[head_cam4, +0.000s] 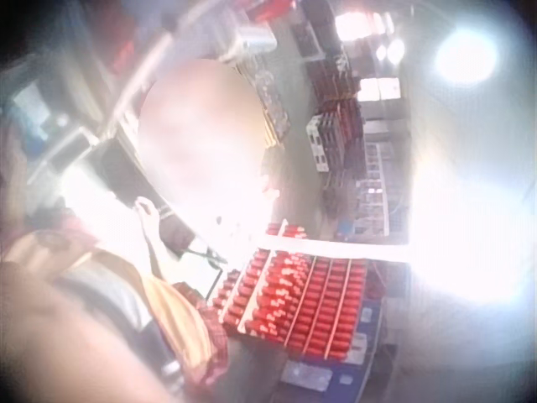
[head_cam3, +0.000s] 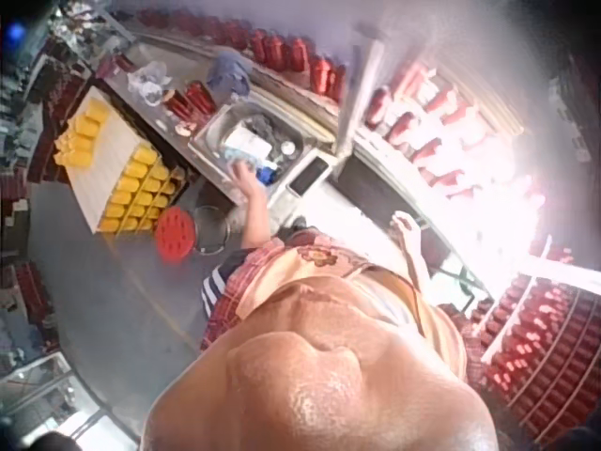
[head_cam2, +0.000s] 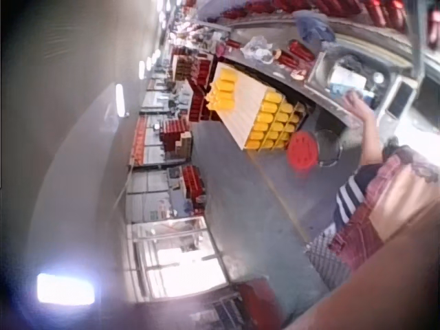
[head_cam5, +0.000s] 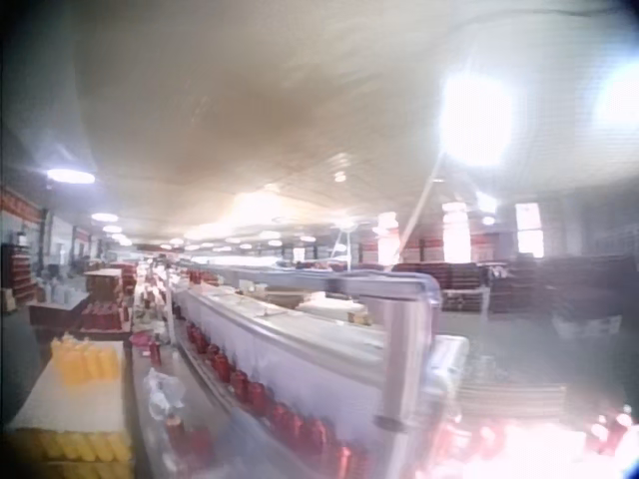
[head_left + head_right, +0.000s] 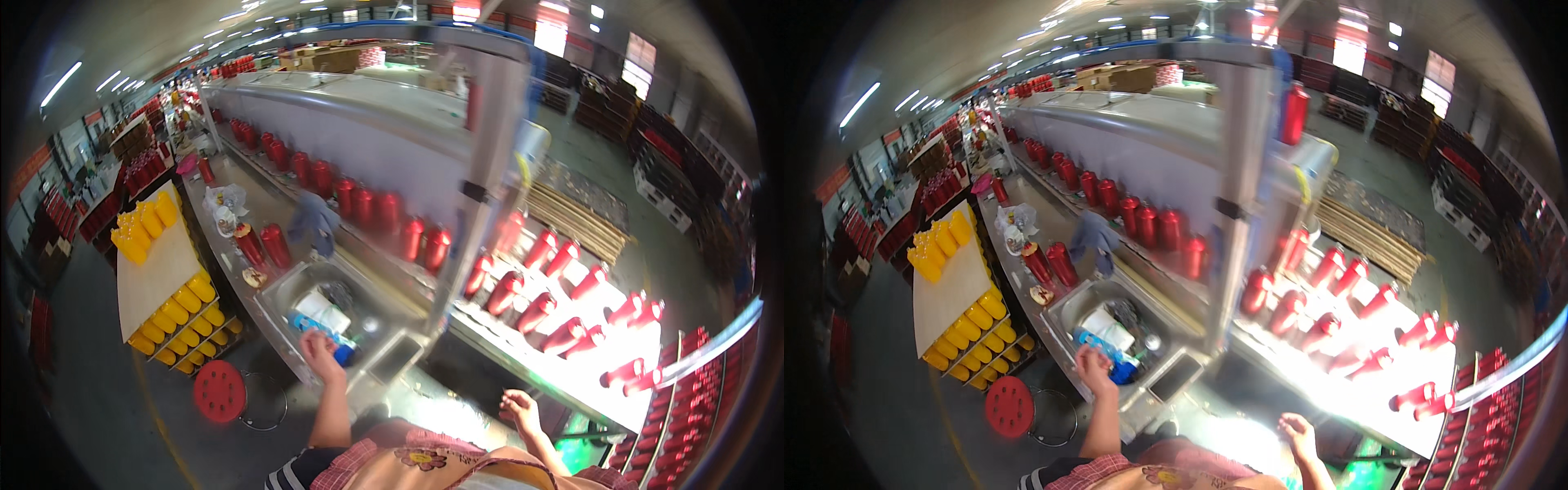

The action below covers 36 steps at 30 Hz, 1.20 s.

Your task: The person repeatedly picks up red cylindrical cans from a rotating rack and places them onto a metal tray. The person handles the cans one at a time, moving them between the rack and the tray in a repetitive cycle.

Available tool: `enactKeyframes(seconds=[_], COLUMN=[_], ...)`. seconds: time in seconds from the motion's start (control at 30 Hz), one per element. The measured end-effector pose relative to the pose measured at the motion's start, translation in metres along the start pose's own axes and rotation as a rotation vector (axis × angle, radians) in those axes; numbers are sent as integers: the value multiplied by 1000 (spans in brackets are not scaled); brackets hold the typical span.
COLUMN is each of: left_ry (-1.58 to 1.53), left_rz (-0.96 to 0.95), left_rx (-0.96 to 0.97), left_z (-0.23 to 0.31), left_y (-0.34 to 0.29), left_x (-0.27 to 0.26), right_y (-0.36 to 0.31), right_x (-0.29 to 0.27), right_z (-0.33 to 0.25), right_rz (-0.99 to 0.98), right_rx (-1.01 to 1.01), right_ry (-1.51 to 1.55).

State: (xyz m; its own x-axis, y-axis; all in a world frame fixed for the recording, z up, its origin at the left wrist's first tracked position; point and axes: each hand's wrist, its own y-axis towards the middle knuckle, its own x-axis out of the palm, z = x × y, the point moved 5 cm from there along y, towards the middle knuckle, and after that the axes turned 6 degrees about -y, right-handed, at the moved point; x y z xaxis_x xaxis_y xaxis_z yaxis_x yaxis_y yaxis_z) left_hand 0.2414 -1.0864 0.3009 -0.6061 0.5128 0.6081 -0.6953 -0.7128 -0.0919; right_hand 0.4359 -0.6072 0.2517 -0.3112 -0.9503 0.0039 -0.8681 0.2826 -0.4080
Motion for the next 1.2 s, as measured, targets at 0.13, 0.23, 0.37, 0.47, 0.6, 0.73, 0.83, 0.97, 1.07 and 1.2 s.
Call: enactKeyframes(seconds=[0.13,0.23,0.37,0.47,0.6,0.73,0.83,0.97,1.07,1.2], left_ry=[207,243,341,512,631,874,948,920,760,695], left_rz=[-287,-611,-1079,-1363,-1625,-1799,-1866,-1910,-1987,-2023], left_rx=[-329,-627,-842,-908,-1152,-1220,-1288,-1502,-1360,-1505], left_z=[-38,-67,-88,-116,-163,-225,-286,-352,-384,-413], left_y=[-193,-328,-491,-587,-702,-811,-885,-1016,-1114,-1249], left_x=[39,82,129,147,146,130,130,144,170,199], right_y=[-55,-105,-161,-202,-264,-316,-328,-352,-389,-441], right_x=[-72,-135,-217,-271,-341,-429,-501,-605,-687,-795], right_z=[19,39,67,85,117,153,176,214,239,279], right_rz=[50,165,389,508,740,955,1130,1293,1423,1600], right_rx=[-58,-112,-126,-197,-224,-204,-210,-182,-95,90], right_ry=[149,138,196,377,555,687,683,678,628,574])
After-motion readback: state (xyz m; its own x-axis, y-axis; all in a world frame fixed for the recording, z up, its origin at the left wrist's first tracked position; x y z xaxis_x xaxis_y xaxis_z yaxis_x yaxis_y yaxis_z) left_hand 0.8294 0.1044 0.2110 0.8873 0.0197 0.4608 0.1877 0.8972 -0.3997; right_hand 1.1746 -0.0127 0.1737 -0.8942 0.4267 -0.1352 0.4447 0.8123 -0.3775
